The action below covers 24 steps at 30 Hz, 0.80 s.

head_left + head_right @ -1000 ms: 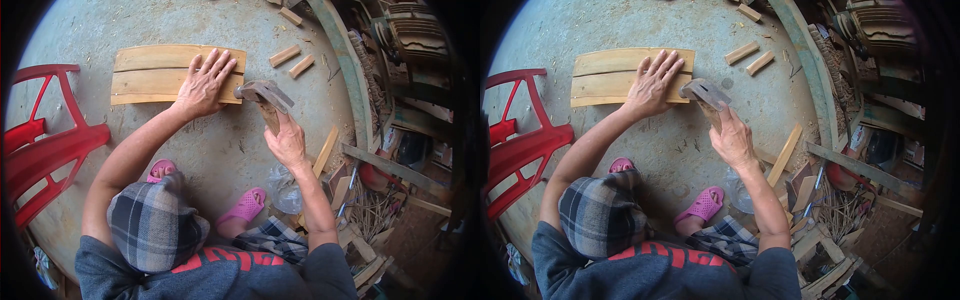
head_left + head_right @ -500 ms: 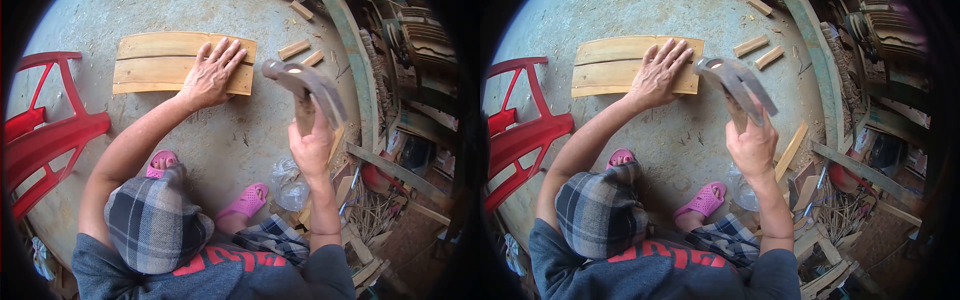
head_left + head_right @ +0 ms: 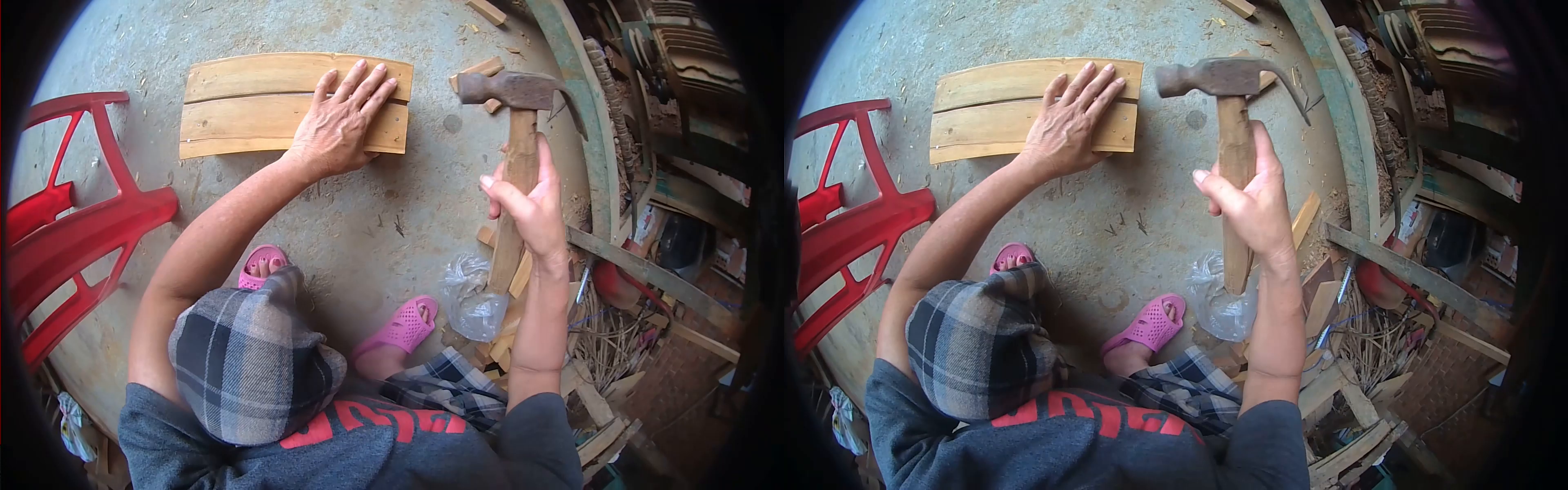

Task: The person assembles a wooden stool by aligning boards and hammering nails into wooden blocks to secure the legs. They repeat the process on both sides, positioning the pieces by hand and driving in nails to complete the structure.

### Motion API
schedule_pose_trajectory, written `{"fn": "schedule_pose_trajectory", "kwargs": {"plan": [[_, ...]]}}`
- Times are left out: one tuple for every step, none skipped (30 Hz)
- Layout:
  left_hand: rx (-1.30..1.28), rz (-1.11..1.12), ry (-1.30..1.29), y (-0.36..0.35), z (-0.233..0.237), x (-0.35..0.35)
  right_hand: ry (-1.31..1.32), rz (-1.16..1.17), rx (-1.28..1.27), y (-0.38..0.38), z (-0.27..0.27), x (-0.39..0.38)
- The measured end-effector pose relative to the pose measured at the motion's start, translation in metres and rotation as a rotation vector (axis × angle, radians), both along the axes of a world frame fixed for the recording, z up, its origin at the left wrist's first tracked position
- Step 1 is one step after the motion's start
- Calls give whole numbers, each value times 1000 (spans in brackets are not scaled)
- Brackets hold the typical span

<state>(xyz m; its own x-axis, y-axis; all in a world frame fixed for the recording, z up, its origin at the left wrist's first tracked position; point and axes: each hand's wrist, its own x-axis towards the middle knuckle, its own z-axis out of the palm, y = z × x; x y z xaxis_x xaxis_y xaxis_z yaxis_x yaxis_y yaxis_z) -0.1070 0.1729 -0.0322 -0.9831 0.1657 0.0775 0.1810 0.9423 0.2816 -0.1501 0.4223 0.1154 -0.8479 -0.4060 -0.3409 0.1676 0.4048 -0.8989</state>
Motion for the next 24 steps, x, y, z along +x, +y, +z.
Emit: {"fn": "schedule_pose_trajectory", "kwargs": {"plan": [[-2,1,-7,-1,1,0,3,-5,-2,5,-2,-8],[-4,2,-7,0,1,0,-49,-29,13,8,-7,-18],[-8,0,-3,0,2,0,-101,-51,27,9,-13,-25],[3,3,-6,1,4,0,-119,-23,49,6,-20,-29],[14,6,-11,0,4,0,-117,-25,44,10,-28,-34],[10,6,-11,0,5,-2,-154,48,107,14,-37,-39],[19,8,1,0,4,-2,-196,126,171,18,-46,-44],[29,10,5,1,2,0,-187,124,147,21,-56,-47],[31,11,-16,2,1,2,-208,125,148,19,-65,-45],[1,14,-22,2,1,1,-186,101,121,15,-74,-43],[-31,16,-20,2,2,-1,-154,76,92,10,-80,-41],[-21,15,-37,1,3,-2,-184,172,259,4,-82,-36],[-31,15,-31,1,4,-4,-243,291,373,4,-87,-32],[-12,12,-23,1,5,-2,-214,307,385,5,-83,-35],[11,7,-20,1,4,0,-190,322,399,6,-77,-39],[-1,8,-37,1,4,-1,-197,321,399,7,-70,-45],[2,6,-45,1,4,-1,-176,276,340,9,-64,-52],[-2,6,-42,1,3,-1,-155,233,283,9,-63,-56],[-5,7,-39,1,3,-1,-164,236,286,9,-68,-58],[-1,7,-44,1,4,-1,-144,170,241,9,-73,-59],[-3,7,-43,2,4,0,-117,103,193,8,-75,-60],[3,9,-33,4,5,1,-120,212,303,-1,-72,-50],[11,8,-24,4,6,0,-1,466,440,4,-84,-45],[8,4,-20,2,6,-1,-28,469,423,4,-78,-50]]}}
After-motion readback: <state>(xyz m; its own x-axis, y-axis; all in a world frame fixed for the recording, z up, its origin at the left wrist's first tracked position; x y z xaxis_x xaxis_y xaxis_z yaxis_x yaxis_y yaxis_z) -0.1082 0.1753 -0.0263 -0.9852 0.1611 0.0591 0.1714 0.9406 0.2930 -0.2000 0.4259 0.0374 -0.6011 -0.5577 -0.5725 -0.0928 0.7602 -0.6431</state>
